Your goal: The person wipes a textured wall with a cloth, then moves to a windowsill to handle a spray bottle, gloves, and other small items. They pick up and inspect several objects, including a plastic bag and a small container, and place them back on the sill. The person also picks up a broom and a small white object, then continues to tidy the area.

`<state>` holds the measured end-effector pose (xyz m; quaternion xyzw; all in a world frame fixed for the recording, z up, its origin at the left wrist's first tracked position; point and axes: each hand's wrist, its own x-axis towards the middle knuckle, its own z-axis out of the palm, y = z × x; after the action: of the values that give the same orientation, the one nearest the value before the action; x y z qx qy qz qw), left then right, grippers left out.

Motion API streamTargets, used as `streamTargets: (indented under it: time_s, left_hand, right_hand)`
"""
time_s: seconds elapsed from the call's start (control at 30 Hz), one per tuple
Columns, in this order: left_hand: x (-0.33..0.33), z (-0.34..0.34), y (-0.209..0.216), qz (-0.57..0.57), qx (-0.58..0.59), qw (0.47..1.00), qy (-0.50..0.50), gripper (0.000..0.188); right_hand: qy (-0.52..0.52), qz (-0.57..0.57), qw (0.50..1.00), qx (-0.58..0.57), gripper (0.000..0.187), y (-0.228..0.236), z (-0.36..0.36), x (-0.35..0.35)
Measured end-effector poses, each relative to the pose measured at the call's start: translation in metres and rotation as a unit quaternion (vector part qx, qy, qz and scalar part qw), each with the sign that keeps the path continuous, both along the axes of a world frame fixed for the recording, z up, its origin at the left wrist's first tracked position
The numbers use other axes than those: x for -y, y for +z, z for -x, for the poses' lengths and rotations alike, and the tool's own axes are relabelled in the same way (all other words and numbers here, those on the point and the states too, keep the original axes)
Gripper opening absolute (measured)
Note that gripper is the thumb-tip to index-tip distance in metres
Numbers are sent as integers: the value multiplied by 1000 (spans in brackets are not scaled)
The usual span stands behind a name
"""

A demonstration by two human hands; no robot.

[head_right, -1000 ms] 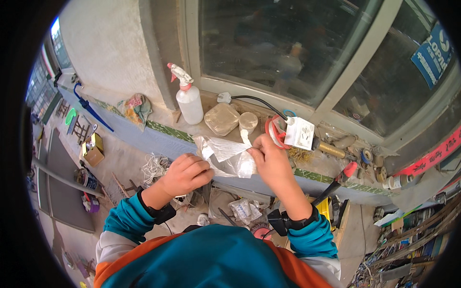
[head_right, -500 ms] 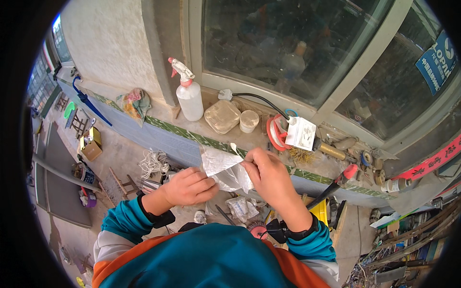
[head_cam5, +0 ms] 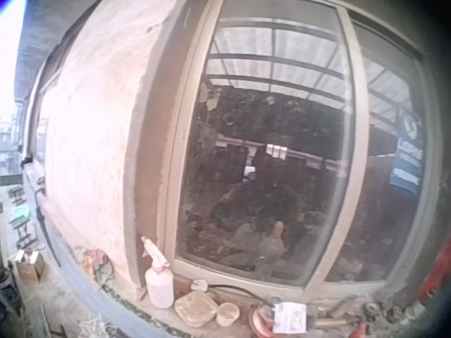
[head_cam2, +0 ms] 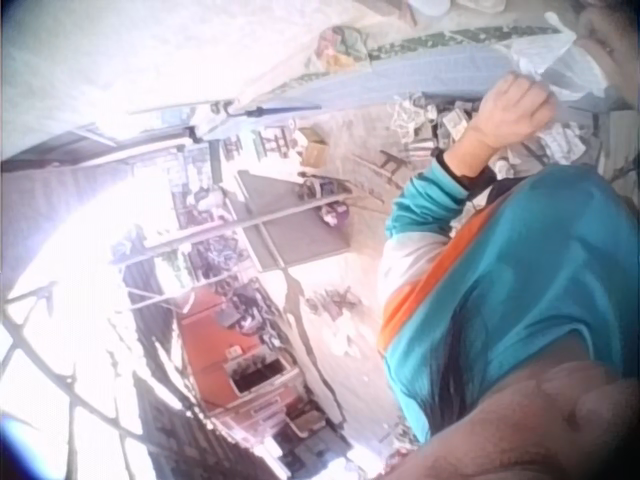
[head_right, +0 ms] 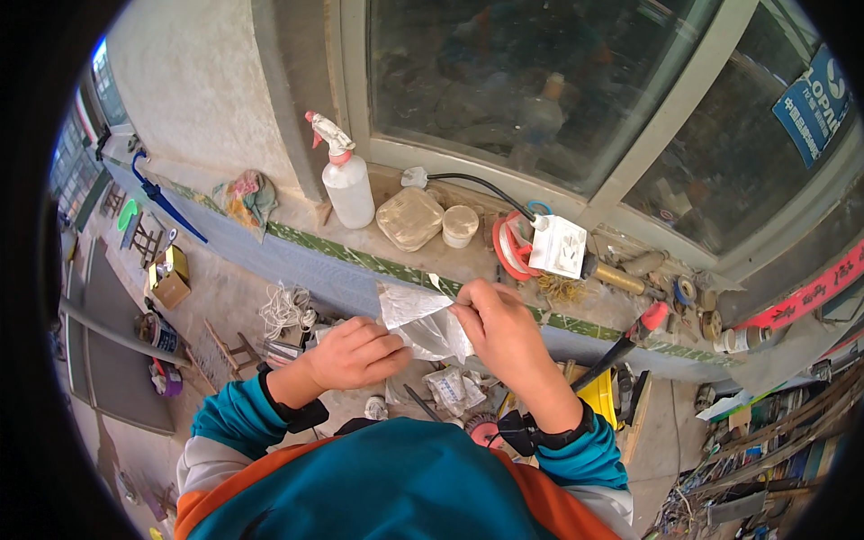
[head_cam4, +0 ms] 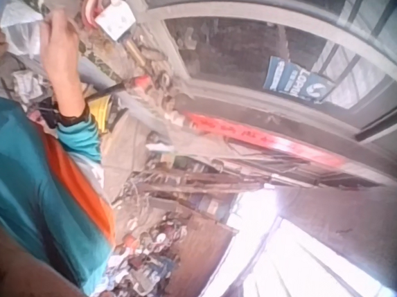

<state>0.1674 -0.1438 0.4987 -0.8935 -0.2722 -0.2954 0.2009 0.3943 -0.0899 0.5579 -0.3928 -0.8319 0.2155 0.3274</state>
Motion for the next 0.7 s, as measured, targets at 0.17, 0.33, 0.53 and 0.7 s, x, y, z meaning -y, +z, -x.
streamTargets:
  time_s: [0.17, 0.33, 0.53, 0.7]
  left_hand:
    - [-1, 1, -2, 12, 0, 1000, 3, 26]
    - [-2, -1, -4, 14, 0, 1000, 7, 31]
    - [-3, -1, -6, 36, 43, 998, 3, 36]
    - [-7, 6, -21, 71, 127, 988, 41, 35]
  right_hand:
    - [0, 1, 1000, 6, 17, -3, -3, 0]
    - [1, -4, 1000, 10, 17, -7, -5, 1]
    - [4, -14, 1000, 24, 17, -13, -8, -1]
    - [16, -22, 999, 30, 18, -17, -11, 0]
